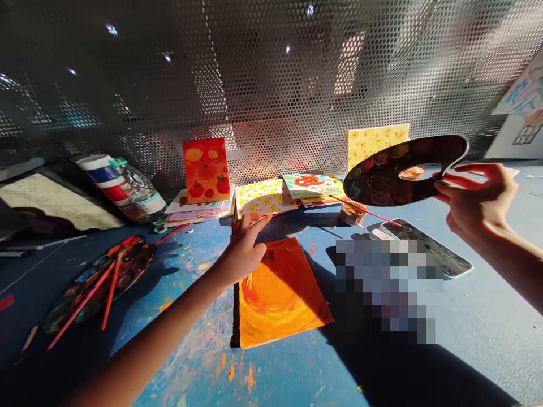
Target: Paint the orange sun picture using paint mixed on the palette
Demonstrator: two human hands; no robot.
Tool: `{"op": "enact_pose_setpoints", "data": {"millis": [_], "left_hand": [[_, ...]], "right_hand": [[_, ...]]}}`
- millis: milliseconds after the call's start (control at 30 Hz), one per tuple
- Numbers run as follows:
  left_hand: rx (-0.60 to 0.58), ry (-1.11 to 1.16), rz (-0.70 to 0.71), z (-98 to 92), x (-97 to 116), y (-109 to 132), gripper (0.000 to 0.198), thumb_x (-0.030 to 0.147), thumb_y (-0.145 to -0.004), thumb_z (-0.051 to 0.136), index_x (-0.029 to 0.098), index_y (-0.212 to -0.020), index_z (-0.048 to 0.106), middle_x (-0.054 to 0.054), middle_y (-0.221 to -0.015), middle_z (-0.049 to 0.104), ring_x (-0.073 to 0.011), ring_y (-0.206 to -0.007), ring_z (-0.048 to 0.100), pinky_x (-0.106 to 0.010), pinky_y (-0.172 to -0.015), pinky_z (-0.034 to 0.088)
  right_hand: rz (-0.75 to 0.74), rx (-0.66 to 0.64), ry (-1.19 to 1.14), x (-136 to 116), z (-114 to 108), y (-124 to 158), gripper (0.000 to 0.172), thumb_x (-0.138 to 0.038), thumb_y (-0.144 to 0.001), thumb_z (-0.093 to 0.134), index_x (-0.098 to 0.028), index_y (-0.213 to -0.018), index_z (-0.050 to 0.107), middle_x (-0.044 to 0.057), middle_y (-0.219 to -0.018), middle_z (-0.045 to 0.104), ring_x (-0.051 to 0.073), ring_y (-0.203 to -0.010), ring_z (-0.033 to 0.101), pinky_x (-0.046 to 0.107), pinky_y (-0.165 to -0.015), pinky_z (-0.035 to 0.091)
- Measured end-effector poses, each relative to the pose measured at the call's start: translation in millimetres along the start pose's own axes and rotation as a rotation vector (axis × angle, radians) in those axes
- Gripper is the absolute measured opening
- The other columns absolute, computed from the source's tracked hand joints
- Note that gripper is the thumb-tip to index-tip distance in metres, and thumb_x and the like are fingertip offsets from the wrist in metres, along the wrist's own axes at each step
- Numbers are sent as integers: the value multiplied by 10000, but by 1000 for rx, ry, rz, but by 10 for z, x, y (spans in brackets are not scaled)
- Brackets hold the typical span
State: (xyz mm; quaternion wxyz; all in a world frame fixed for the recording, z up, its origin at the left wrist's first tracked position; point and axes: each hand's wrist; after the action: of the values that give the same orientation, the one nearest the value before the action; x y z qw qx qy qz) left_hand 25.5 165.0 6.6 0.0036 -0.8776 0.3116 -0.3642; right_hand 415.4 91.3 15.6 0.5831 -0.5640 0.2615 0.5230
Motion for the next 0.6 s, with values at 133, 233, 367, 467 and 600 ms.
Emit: {"op": "enact_pose_setpoints", "data": {"millis": [133,233,367,467,600], "left_hand": [[-33,-15,-25,-11,9,6,656,107,-706,404,245,-1342,489,-79,-1291,439,-258,-1344,318,-446,-1174,181],[-23,-27,-31,1,-11,0,650,108,-701,417,242,-1332,498,-81,-1311,429,-269,-1334,324,-451,-1166,199],[-6,-29,-1,13,-67,-2,654,104,-693,427,261,-1323,506,-71,-1301,438,-268,-1326,325,-444,-1156,224],[-7,-41,-5,4,-85,8,658,100,-689,433,269,-1320,512,-68,-1295,446,-272,-1323,331,-444,-1152,234],[-16,-47,-32,-13,-79,21,663,97,-686,433,273,-1320,516,-59,-1321,428,-265,-1318,342,-427,-1162,226]], "right_hand": [[-71,-16,14,28,1,3,326,-26,-486,650,-195,-745,547,-35,-663,602,173,-748,671,245,-521,526],[-130,-45,7,50,-3,15,353,-157,-459,741,-189,-749,543,-10,-671,611,206,-768,677,214,-457,497],[-178,-66,3,85,-24,30,435,-253,-400,786,-193,-756,542,-15,-666,585,226,-806,683,229,-478,500],[-246,-87,53,128,-56,24,408,-286,-435,765,-211,-774,550,-20,-723,586,247,-849,692,335,-595,549],[-348,-137,101,207,-102,-10,345,-276,-504,713,-226,-815,573,-14,-800,592,261,-879,693,432,-709,560]]}}
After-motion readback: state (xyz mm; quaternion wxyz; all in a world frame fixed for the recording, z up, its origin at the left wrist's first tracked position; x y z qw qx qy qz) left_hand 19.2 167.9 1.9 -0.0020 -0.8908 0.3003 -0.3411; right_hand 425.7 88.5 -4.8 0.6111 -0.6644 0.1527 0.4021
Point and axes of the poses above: each hand's wrist, its own y-axis away from the middle knuckle, its own z-axis out of the palm, x = y × z
